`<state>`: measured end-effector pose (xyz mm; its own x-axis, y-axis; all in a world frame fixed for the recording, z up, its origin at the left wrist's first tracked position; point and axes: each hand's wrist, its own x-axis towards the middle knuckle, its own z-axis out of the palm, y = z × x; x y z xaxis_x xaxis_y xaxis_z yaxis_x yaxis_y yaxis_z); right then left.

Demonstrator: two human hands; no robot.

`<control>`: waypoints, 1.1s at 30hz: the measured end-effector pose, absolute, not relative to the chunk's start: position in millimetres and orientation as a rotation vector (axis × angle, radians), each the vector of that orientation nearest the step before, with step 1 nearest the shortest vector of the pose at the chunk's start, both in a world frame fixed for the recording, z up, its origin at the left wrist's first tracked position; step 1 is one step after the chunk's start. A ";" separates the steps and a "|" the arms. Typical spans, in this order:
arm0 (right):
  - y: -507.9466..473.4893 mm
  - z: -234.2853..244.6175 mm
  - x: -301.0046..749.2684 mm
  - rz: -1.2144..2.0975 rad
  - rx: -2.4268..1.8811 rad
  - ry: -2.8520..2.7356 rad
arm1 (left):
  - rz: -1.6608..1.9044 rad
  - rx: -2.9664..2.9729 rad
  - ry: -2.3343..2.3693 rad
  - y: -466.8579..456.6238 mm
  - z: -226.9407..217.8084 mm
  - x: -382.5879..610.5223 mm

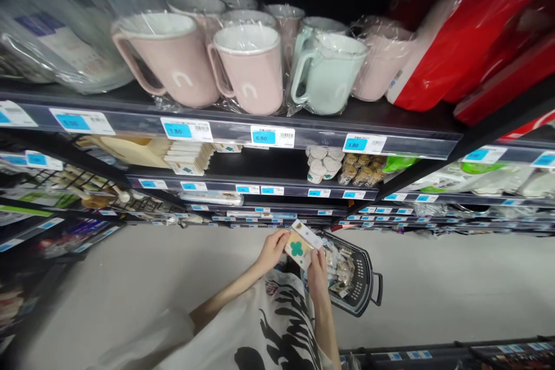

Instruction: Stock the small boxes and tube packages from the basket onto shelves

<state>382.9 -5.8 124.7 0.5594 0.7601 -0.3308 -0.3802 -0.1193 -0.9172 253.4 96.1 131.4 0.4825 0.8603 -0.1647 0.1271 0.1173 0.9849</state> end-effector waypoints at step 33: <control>-14.9 110.4 369.4 1.022 -1.518 -0.830 | 0.427 2.162 0.489 240.2 262.5 198.8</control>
<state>369.4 -14.9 110.4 0.3882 0.9051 -0.1734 -0.0161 -0.1814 -0.9833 198.8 240.2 262.5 0.8647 0.4855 0.1287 0.1927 -0.5573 0.8077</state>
